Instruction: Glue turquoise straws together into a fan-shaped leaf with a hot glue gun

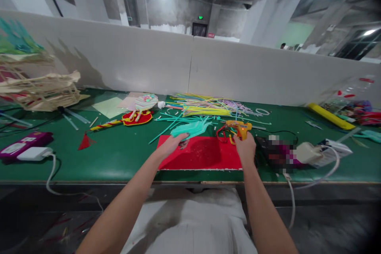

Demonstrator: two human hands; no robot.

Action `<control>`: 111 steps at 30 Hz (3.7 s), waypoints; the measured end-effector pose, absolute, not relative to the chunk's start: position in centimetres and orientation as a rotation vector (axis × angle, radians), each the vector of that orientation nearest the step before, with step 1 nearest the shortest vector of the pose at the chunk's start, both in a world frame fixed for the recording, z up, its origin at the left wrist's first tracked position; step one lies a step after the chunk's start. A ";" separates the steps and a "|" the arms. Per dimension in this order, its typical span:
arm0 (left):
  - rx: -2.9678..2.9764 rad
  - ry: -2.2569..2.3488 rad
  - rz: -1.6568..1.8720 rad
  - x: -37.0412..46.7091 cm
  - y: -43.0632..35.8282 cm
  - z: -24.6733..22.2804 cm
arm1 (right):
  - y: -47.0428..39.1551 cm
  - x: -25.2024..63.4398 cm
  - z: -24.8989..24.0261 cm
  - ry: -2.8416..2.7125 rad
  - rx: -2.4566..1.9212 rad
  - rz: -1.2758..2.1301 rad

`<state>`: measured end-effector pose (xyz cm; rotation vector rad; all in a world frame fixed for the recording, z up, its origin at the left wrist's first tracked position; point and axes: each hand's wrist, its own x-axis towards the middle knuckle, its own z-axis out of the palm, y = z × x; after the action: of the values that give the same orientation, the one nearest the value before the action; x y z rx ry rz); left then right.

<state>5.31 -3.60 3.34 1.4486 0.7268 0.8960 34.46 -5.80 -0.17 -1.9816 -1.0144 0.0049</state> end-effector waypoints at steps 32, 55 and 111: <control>2.125 1.656 0.442 -1.0 3.0 1.5 | -5.4 37.5 -1.7 -1.054 -2.403 -0.220; 2.090 1.993 0.603 -2.1 3.3 -0.3 | -3.8 30.3 0.3 -2.418 -1.361 -0.518; 2.222 1.279 1.028 5.3 -2.3 2.8 | -4.6 27.1 2.4 -0.750 -0.876 1.091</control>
<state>5.27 -2.25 2.81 2.2224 1.2792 1.0284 27.11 -4.56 2.36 -0.8765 -0.7497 1.0915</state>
